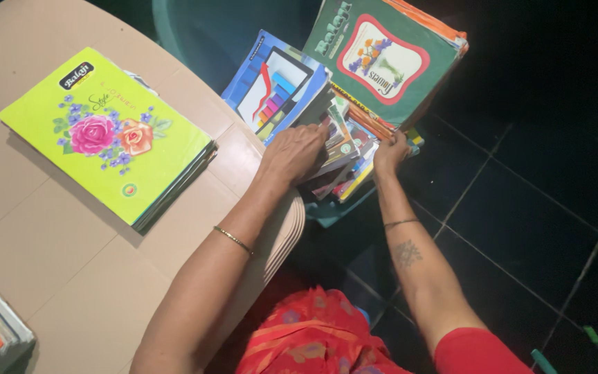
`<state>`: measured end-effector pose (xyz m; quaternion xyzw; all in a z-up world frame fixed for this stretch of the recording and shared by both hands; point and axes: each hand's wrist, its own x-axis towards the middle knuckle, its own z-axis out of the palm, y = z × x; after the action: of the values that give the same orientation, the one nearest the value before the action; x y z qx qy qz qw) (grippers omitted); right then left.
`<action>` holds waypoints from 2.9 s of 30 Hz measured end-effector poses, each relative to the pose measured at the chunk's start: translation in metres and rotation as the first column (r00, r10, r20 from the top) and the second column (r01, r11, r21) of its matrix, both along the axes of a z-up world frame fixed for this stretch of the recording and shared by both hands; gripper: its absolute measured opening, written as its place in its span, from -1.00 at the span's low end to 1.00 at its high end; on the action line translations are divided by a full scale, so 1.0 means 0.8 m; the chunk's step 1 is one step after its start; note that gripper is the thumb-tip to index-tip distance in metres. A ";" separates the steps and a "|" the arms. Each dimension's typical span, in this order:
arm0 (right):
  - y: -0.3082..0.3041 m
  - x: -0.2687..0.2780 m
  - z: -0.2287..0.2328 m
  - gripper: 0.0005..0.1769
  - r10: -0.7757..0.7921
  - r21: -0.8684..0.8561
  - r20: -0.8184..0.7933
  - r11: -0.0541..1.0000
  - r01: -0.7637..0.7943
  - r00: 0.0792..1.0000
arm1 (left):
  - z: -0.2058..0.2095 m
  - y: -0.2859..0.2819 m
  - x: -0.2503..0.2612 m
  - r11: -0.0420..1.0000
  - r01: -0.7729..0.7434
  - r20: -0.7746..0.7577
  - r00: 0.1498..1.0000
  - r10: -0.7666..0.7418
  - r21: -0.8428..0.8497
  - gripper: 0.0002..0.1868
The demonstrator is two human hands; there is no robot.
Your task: The person picks up various books from a chair and stacks them on a table. They handle each book individually, aligning them into a neat pile.
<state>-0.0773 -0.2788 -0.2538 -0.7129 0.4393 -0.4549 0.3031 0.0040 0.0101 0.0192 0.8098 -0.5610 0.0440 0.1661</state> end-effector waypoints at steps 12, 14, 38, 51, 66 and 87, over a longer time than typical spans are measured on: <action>0.001 0.001 0.023 -0.73 -0.028 0.487 0.326 0.862 -0.142 0.945 | 0.001 -0.005 0.002 0.996 -0.037 -0.034 0.999 0.040 0.082 -0.77; 0.001 0.003 0.036 -0.68 0.014 0.483 0.376 0.850 -0.209 0.927 | -0.002 -0.001 0.003 0.999 -0.025 -0.029 0.999 0.026 0.043 -0.76; -0.031 0.049 0.163 -0.56 0.130 0.652 0.447 0.631 -0.422 0.885 | 0.007 -0.003 0.006 0.999 -0.043 -0.119 0.992 0.047 0.030 -0.71; -0.075 0.050 0.276 -0.74 0.091 0.163 0.014 0.982 -0.092 0.996 | 0.016 0.001 0.003 0.999 -0.034 -0.146 0.989 0.034 -0.003 -0.70; -0.077 0.039 0.250 -0.56 0.086 0.042 0.046 0.995 -0.088 0.995 | 0.015 0.002 0.001 0.998 -0.058 -0.161 0.985 0.059 0.011 -0.70; -0.070 -0.017 0.348 -0.61 0.138 0.393 0.754 0.689 -0.609 0.643 | 0.018 0.002 0.002 0.996 -0.072 -0.171 0.982 0.080 0.051 -0.70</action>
<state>-0.0910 -0.3350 0.0244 -0.4366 0.2534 -0.4310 0.7479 0.0054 0.0119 0.0339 0.8349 -0.5141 -0.0327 0.1940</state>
